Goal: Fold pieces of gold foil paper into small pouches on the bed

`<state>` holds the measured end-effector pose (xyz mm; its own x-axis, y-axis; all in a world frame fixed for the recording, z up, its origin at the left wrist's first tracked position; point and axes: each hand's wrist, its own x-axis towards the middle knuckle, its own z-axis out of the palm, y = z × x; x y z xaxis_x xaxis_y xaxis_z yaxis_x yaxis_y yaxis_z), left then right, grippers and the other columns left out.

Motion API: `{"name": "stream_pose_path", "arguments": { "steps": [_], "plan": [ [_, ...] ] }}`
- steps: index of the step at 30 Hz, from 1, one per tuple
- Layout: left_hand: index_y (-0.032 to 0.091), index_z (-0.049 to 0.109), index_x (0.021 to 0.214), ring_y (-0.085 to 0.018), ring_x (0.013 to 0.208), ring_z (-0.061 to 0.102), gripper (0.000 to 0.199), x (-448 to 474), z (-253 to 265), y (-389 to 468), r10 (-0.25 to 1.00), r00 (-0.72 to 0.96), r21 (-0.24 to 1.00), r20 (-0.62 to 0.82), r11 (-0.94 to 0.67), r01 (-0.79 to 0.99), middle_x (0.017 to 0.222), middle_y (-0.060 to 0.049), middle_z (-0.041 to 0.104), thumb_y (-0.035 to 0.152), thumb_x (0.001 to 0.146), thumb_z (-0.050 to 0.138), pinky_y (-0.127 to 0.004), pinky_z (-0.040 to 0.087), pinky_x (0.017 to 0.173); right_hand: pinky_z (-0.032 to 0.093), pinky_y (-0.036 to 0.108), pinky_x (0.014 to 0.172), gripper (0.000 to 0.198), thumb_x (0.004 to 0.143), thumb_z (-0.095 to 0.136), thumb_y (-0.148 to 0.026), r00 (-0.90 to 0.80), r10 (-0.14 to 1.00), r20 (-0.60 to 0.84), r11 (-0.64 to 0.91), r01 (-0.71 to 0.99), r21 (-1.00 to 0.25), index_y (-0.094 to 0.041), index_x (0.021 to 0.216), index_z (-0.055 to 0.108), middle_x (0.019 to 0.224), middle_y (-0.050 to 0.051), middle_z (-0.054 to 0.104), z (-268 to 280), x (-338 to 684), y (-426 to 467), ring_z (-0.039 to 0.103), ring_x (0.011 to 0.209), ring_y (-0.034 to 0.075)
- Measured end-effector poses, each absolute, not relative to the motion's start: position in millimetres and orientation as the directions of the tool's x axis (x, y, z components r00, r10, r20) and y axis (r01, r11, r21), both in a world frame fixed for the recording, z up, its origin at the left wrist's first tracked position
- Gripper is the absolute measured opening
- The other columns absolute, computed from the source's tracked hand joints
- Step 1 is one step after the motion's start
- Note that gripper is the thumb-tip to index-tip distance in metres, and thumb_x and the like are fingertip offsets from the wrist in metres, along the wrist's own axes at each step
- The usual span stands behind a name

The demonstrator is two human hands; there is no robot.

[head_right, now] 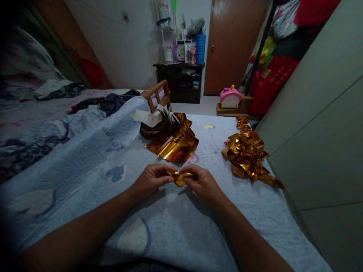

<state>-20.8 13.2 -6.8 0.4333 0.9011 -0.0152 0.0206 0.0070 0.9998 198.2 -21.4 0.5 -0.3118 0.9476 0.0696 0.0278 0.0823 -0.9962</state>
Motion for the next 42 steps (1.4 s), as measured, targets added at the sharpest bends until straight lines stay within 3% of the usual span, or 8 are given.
{"name": "stream_pose_path", "arguments": {
  "steps": [6, 13, 22, 28, 35, 42],
  "plan": [
    [0.015, 0.080, 0.097, -0.018, 0.078, 0.067, 0.030, -21.7, -5.1, 13.1, 0.897, 0.441, 0.999, -0.008, -0.010, 0.040, 0.090, -0.007, 0.076, 0.030, 0.071, 0.086, -0.029, 0.053, 0.075, 0.048, 0.029, 0.068, 0.015, 0.083, 0.070, -0.028, -0.323, 0.946, 0.039, 0.053, 0.035, -0.998, -0.022, 0.096, 0.067, 0.086, 0.001, 0.067, -2.1, 198.2, -21.2, 0.059, 0.076, 0.015],
    [0.015, 0.080, 0.093, -0.017, 0.078, 0.067, 0.029, -22.2, -3.0, 13.6, 0.887, 0.462, 0.999, -0.023, 0.007, 0.036, 0.089, -0.007, 0.076, 0.031, 0.070, 0.087, -0.028, 0.052, 0.075, 0.046, 0.027, 0.065, 0.026, 0.078, 0.075, -0.033, -0.393, 0.918, -0.053, -0.064, -0.013, -0.998, -0.020, 0.099, 0.064, 0.090, 0.003, 0.064, -1.2, 198.3, -20.4, 0.058, 0.076, 0.015],
    [0.014, 0.079, 0.092, -0.018, 0.077, 0.068, 0.032, -20.4, -4.2, 11.5, 0.875, 0.480, 0.998, -0.066, 0.069, 0.013, 0.085, -0.006, 0.076, 0.031, 0.067, 0.089, -0.029, 0.053, 0.073, 0.037, 0.023, 0.054, 0.034, 0.081, 0.077, -0.045, -0.440, 0.889, -0.127, -0.133, 0.016, -0.991, -0.019, 0.088, 0.056, 0.077, 0.000, 0.063, -4.6, 203.4, -19.9, 0.051, 0.061, 0.011],
    [0.013, 0.076, 0.091, -0.018, 0.079, 0.071, 0.032, -20.1, -5.3, 11.7, 0.824, 0.557, 0.989, -0.103, 0.146, -0.033, 0.088, -0.007, 0.077, 0.032, 0.069, 0.089, -0.029, 0.055, 0.076, 0.033, 0.023, 0.050, 0.034, 0.082, 0.076, -0.049, -0.453, 0.880, -0.145, -0.125, 0.072, -0.989, -0.019, 0.082, 0.059, 0.069, -0.001, 0.058, -3.8, 207.4, -19.9, 0.047, 0.057, 0.011],
    [0.013, 0.077, 0.086, -0.016, 0.075, 0.070, 0.028, -19.8, -0.9, 12.0, 0.822, 0.561, 0.984, -0.098, 0.163, -0.066, 0.083, -0.005, 0.076, 0.029, 0.068, 0.090, -0.026, 0.053, 0.073, 0.035, 0.025, 0.056, 0.037, 0.085, 0.072, -0.053, -0.474, 0.870, -0.136, -0.094, 0.112, -0.989, -0.018, 0.082, 0.061, 0.072, 0.001, 0.060, 0.4, 206.9, -20.2, 0.049, 0.061, 0.012],
    [0.012, 0.074, 0.081, -0.014, 0.071, 0.066, 0.030, -19.1, -4.8, 11.4, 0.814, 0.568, 0.970, -0.120, 0.218, -0.108, 0.077, -0.003, 0.073, 0.031, 0.066, 0.092, -0.024, 0.051, 0.069, 0.034, 0.026, 0.058, 0.041, 0.086, 0.070, -0.058, -0.504, 0.856, -0.114, -0.105, 0.047, -0.993, -0.018, 0.085, 0.059, 0.074, 0.000, 0.058, -2.3, 205.2, -21.5, 0.048, 0.062, 0.012]
  ]
}}
